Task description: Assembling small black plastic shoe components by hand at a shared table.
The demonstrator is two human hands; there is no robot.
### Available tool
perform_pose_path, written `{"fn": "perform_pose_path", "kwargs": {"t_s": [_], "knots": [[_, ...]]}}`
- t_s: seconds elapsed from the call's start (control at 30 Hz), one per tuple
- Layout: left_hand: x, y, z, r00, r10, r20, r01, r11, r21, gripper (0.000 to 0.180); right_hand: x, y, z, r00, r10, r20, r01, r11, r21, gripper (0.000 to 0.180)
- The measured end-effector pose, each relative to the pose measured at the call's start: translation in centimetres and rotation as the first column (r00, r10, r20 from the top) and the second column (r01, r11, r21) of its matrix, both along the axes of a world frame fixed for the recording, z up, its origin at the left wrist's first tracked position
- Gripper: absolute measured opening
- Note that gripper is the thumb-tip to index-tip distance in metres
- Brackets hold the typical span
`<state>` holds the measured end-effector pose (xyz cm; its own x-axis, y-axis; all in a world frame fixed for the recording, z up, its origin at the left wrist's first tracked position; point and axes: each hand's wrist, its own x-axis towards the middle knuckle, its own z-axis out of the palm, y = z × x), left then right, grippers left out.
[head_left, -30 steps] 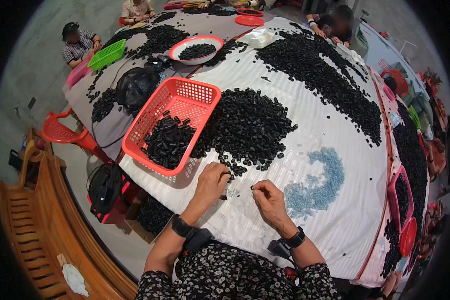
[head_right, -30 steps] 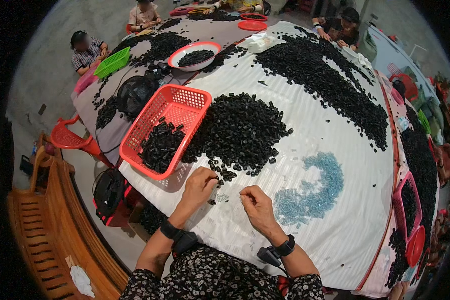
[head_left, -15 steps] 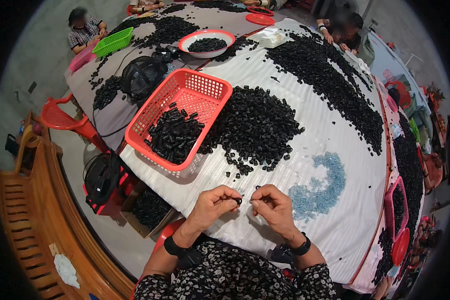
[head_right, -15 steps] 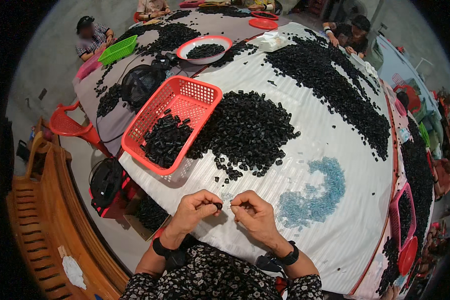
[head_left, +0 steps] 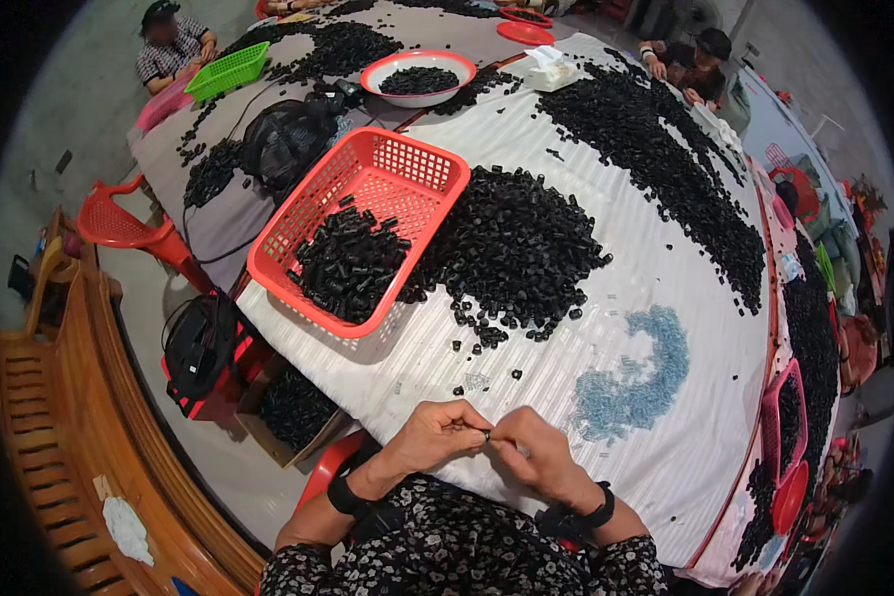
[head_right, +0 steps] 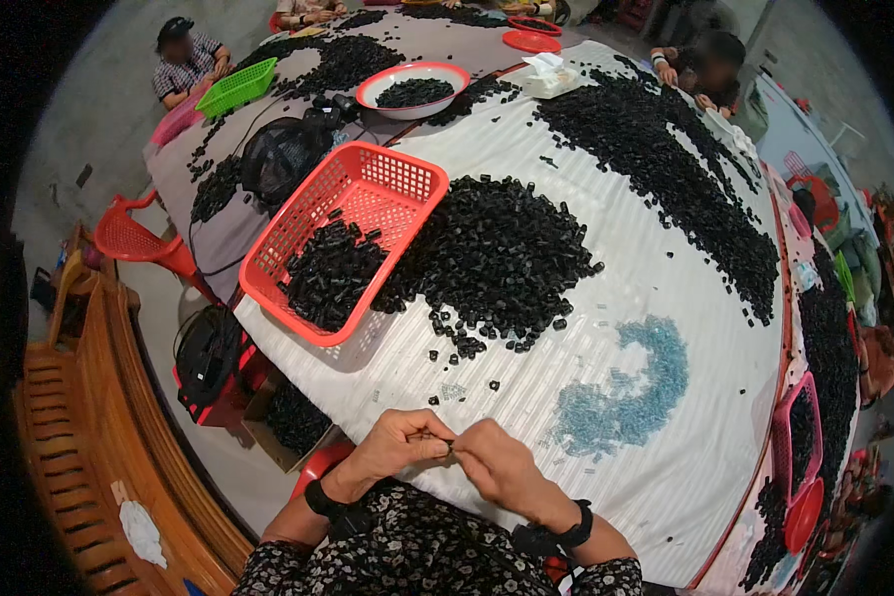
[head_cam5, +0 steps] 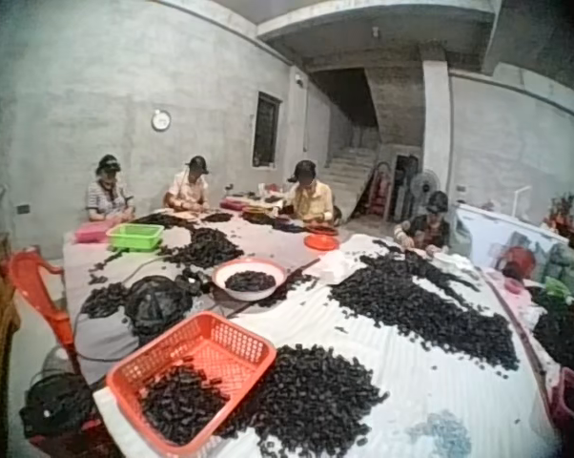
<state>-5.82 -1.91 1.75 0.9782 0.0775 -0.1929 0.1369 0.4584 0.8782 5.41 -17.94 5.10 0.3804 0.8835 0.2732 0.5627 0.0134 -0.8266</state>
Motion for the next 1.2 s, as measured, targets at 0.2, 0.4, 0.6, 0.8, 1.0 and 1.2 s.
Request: {"fn": "perform_pose_path", "kwargs": {"t_s": [0.2,0.4,0.6,0.8,1.0,1.2], "knots": [[-0.2,0.1,-1.4,0.997,-0.070,0.010,0.070,0.998,0.006,0.012,0.9,-0.3,-0.4,0.809,-0.060,-0.585,-0.076,0.976,-0.205,0.010],[-0.4,0.0,-1.5,0.988,-0.148,0.042,0.149,0.988,-0.025,0.012,2.3,-0.8,-2.6,0.559,-0.024,-0.829,-0.291,0.930,-0.223,0.014],[0.7,-0.2,-1.1,0.999,0.051,0.013,-0.050,0.997,-0.066,0.012,4.1,1.3,-2.2,0.933,-0.357,-0.040,0.341,0.914,-0.221,0.012],[0.1,0.3,-1.2,0.987,0.156,0.023,-0.155,0.987,-0.046,0.013,4.2,1.9,-4.3,0.912,-0.285,0.296,0.355,0.909,-0.220,0.012],[0.2,0.4,-2.2,0.961,0.278,0.005,-0.275,0.954,-0.115,0.015,3.3,1.7,-3.4,0.942,-0.255,0.218,0.301,0.929,-0.214,0.011],[0.2,0.4,-2.5,0.954,0.301,0.015,-0.298,0.950,-0.089,0.015,2.0,1.9,-1.1,0.936,-0.199,-0.291,0.144,0.969,-0.200,0.011]]}}
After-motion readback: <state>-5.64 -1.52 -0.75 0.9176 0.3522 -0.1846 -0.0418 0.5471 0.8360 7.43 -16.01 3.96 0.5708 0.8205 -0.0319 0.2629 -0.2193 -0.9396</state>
